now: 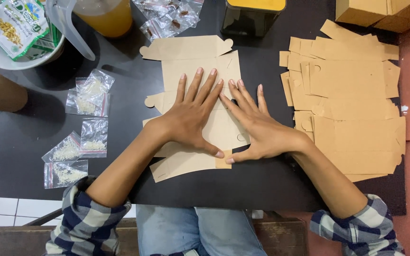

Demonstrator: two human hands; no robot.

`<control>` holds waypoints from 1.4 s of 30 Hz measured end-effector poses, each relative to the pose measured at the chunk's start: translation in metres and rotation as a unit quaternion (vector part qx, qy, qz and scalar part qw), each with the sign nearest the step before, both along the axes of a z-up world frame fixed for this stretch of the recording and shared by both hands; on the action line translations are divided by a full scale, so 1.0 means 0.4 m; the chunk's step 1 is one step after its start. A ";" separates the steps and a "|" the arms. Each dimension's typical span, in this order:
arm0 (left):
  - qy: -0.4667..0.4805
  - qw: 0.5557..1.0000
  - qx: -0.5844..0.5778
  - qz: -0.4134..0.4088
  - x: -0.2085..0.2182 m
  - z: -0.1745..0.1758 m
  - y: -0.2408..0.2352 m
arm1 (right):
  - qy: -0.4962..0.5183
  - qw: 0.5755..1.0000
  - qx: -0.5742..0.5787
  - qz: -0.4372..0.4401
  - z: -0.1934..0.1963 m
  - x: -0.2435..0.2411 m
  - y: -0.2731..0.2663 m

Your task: The person folds a flat cardboard piece into a small box, places a small plastic bag inside, and closes the box. They then pick up another flat cardboard piece and begin folding its flaps.

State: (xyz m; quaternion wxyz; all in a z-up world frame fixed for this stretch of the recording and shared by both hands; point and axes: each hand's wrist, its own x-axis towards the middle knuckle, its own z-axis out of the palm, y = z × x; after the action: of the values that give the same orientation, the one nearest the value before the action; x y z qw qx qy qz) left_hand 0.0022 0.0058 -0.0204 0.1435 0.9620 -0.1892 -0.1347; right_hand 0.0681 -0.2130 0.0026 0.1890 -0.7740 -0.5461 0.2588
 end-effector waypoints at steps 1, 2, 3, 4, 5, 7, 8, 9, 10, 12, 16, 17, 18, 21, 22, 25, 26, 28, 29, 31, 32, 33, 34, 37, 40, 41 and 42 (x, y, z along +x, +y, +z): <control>-0.002 1.000 -0.004 0.000 0.000 -0.002 0.000 | -0.011 1.000 -0.006 0.000 0.001 -0.002 0.001; -0.004 1.000 -0.008 -0.001 0.000 -0.005 0.000 | -0.021 1.000 -0.011 0.000 0.002 -0.004 0.002; -0.004 1.000 -0.008 -0.001 0.000 -0.006 0.001 | -0.021 1.000 -0.011 0.000 0.000 -0.006 0.003; -0.005 1.000 -0.010 -0.001 0.000 -0.006 0.002 | -0.038 0.999 -0.012 0.002 -0.001 -0.008 0.004; -0.007 1.000 -0.011 -0.001 0.001 -0.007 0.003 | -0.056 0.998 -0.014 0.004 -0.003 -0.011 0.005; -0.005 1.000 -0.014 -0.001 -0.001 -0.004 0.003 | -0.063 0.998 -0.014 0.002 -0.003 -0.015 0.006; -0.005 1.000 -0.017 0.000 -0.001 -0.002 0.002 | -0.070 0.997 -0.015 0.002 -0.002 -0.016 0.006; -0.004 1.000 -0.017 0.000 -0.001 -0.003 0.002 | -0.069 0.997 -0.015 0.001 -0.002 -0.016 0.006; -0.008 1.000 -0.015 0.000 -0.002 -0.004 0.002 | -0.066 0.998 -0.017 0.001 0.000 -0.016 0.006; -0.013 1.000 -0.012 0.000 -0.001 -0.006 0.003 | -0.065 0.998 -0.019 0.000 0.002 -0.016 0.007; -0.006 1.000 -0.019 0.001 0.000 -0.005 0.002 | -0.043 0.999 -0.019 0.004 0.009 -0.011 0.007; -0.002 1.000 -0.016 0.001 0.000 -0.005 0.002 | -0.034 0.999 -0.018 0.003 0.010 -0.010 0.007; -0.002 1.000 -0.016 0.001 -0.001 -0.003 0.002 | -0.033 0.999 -0.018 0.003 0.007 -0.008 0.005; -0.003 1.000 -0.022 0.001 -0.003 -0.003 0.002 | -0.021 1.000 -0.017 0.003 0.003 -0.003 0.001; -0.006 1.000 -0.015 0.001 -0.002 -0.004 0.002 | -0.009 1.000 -0.005 0.002 0.004 -0.002 0.000; -0.007 1.000 -0.008 0.001 -0.001 -0.006 0.001 | 0.010 1.000 0.004 -0.001 0.007 0.000 0.000; -0.007 1.000 -0.007 0.001 0.001 -0.006 0.002 | 0.017 1.000 0.001 -0.004 0.009 0.001 0.001; -0.009 1.000 -0.007 -0.002 0.001 -0.007 0.003 | 0.018 1.000 0.006 0.001 0.001 0.007 -0.005; -0.010 1.000 -0.007 -0.004 0.000 -0.008 0.003 | 0.020 1.000 0.011 0.006 -0.002 0.008 -0.008; -0.012 1.000 -0.019 -0.009 0.001 -0.010 0.007 | 0.018 1.000 0.004 0.004 -0.003 0.006 -0.009; -0.014 0.999 -0.030 -0.014 -0.002 -0.010 0.011 | 0.016 1.000 -0.001 0.002 -0.002 0.005 -0.006; -0.014 0.999 -0.030 -0.008 -0.003 -0.012 0.016 | 0.016 1.000 -0.001 0.008 -0.001 -0.001 -0.005; -0.017 0.998 -0.059 -0.013 -0.004 -0.011 0.023 | -0.002 1.000 -0.001 0.001 0.002 -0.005 -0.002; -0.042 0.989 -0.138 0.011 -0.038 0.004 0.041 | -0.036 0.999 0.003 -0.003 0.003 -0.019 0.000; -0.136 0.959 -0.238 0.077 -0.129 0.021 0.046 | -0.070 0.998 0.010 -0.001 -0.016 -0.021 -0.007; -0.204 0.929 -0.285 0.116 -0.166 0.025 0.046 | -0.086 0.996 0.014 -0.002 -0.025 -0.021 -0.009; -0.207 0.928 -0.284 0.122 -0.214 0.035 0.043 | -0.088 0.996 0.015 0.004 -0.024 -0.023 -0.011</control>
State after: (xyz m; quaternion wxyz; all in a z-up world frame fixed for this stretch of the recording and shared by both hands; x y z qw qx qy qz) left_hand -0.0834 0.0232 -0.0065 0.3834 0.9032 -0.1267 0.1453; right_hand 0.0590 -0.2173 -0.0069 0.1509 -0.7885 -0.5675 0.1826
